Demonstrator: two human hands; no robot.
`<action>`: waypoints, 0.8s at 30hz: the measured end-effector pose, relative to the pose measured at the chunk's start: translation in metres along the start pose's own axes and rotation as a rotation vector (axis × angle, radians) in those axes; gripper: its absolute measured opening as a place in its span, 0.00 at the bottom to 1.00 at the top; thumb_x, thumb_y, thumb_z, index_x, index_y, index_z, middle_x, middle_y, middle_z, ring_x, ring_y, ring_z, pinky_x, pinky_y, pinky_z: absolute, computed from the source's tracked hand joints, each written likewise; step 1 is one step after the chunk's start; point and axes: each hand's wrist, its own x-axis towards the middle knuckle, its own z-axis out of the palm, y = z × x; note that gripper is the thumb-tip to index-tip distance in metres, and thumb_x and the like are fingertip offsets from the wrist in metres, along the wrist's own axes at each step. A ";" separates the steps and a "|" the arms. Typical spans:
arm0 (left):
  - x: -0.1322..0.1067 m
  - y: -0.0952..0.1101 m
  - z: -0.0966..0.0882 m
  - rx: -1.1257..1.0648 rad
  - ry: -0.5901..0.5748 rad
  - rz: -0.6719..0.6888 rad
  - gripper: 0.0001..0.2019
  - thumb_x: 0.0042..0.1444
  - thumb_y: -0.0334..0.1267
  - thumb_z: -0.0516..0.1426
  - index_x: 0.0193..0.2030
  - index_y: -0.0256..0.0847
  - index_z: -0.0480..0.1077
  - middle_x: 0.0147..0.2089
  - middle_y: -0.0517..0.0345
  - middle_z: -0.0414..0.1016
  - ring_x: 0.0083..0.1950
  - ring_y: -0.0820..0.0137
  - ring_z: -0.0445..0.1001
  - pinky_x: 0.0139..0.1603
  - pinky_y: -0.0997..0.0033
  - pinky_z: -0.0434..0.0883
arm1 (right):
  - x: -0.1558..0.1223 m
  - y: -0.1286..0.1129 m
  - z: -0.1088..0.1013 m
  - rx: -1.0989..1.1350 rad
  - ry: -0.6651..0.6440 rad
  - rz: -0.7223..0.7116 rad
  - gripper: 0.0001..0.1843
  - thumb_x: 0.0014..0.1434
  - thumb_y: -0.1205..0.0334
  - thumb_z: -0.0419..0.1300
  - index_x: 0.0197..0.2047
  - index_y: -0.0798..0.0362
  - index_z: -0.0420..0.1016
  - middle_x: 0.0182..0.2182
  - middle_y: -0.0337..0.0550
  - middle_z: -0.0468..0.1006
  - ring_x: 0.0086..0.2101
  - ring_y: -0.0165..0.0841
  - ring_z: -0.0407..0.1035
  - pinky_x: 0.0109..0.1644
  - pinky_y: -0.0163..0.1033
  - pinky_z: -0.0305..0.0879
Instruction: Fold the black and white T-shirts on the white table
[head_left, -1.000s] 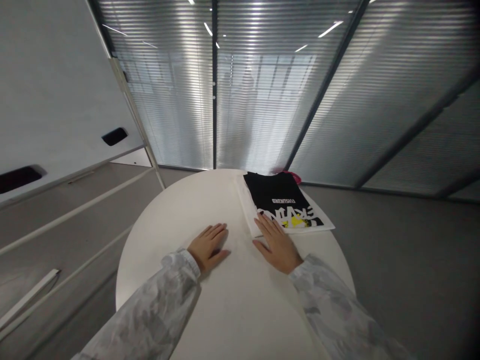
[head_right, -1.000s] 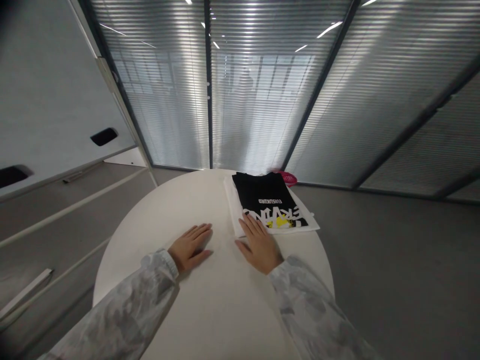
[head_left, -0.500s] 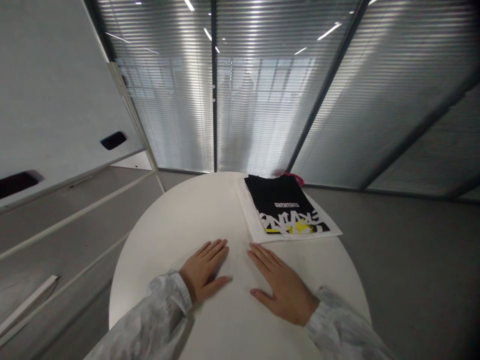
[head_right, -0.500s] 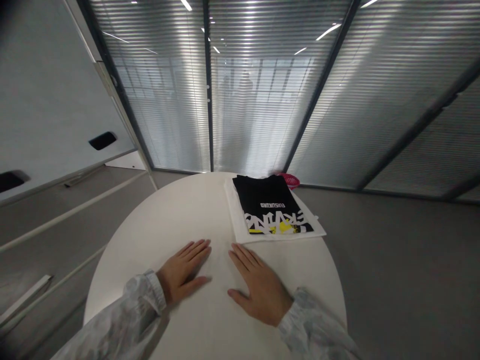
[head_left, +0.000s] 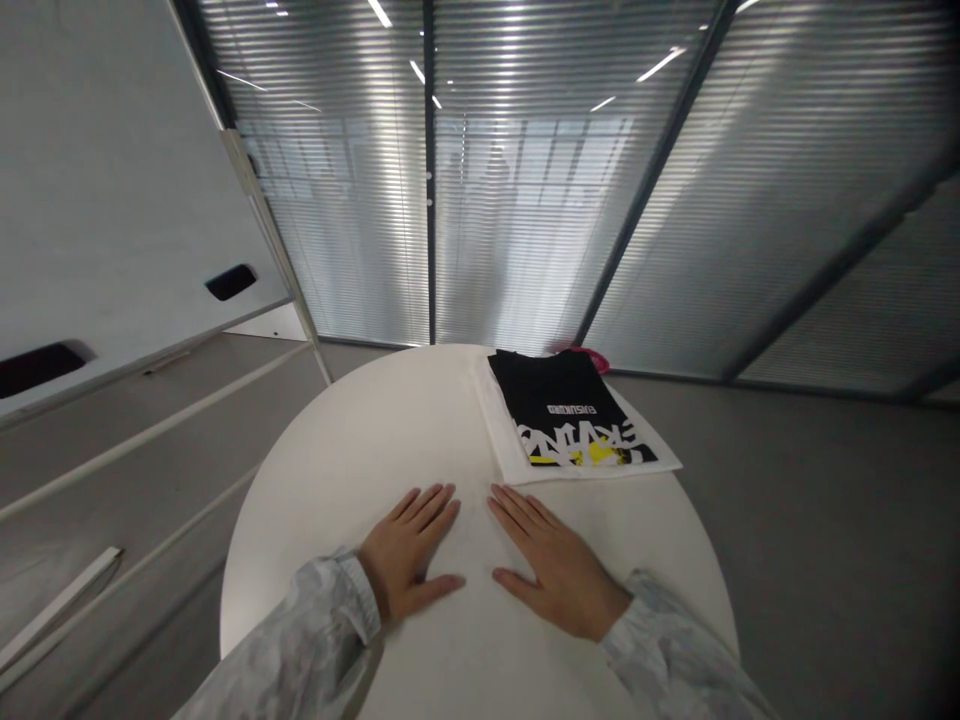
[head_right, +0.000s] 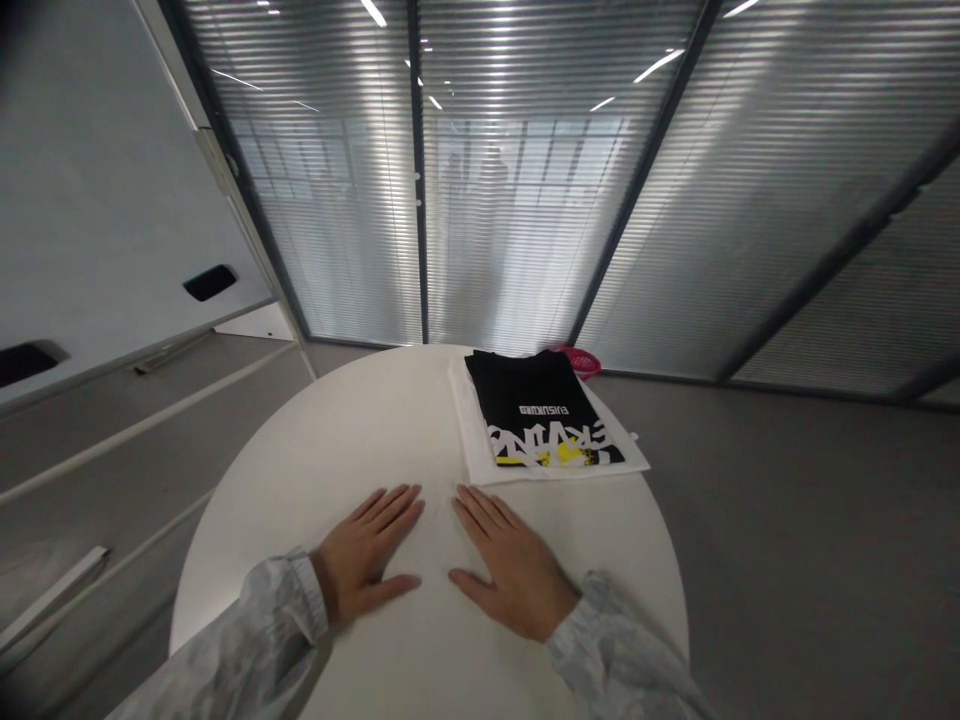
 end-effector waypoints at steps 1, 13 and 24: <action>0.000 0.000 -0.001 0.000 -0.004 -0.003 0.48 0.68 0.67 0.55 0.85 0.44 0.47 0.85 0.42 0.47 0.84 0.48 0.49 0.83 0.39 0.49 | 0.000 0.000 0.000 0.001 0.002 -0.002 0.47 0.73 0.44 0.60 0.85 0.45 0.42 0.82 0.46 0.46 0.78 0.47 0.46 0.81 0.59 0.50; -0.002 -0.007 0.003 0.002 -0.017 0.040 0.49 0.69 0.66 0.55 0.86 0.45 0.41 0.85 0.43 0.44 0.84 0.47 0.49 0.83 0.38 0.49 | 0.000 -0.001 0.000 -0.002 0.002 -0.008 0.47 0.73 0.45 0.60 0.85 0.46 0.43 0.82 0.47 0.46 0.78 0.47 0.46 0.82 0.58 0.48; -0.001 -0.009 0.002 -0.018 -0.030 0.058 0.49 0.70 0.66 0.54 0.86 0.47 0.39 0.86 0.44 0.41 0.85 0.46 0.48 0.82 0.36 0.49 | 0.001 0.000 0.000 -0.011 -0.008 -0.003 0.46 0.73 0.46 0.60 0.85 0.47 0.43 0.82 0.46 0.45 0.78 0.47 0.45 0.82 0.58 0.48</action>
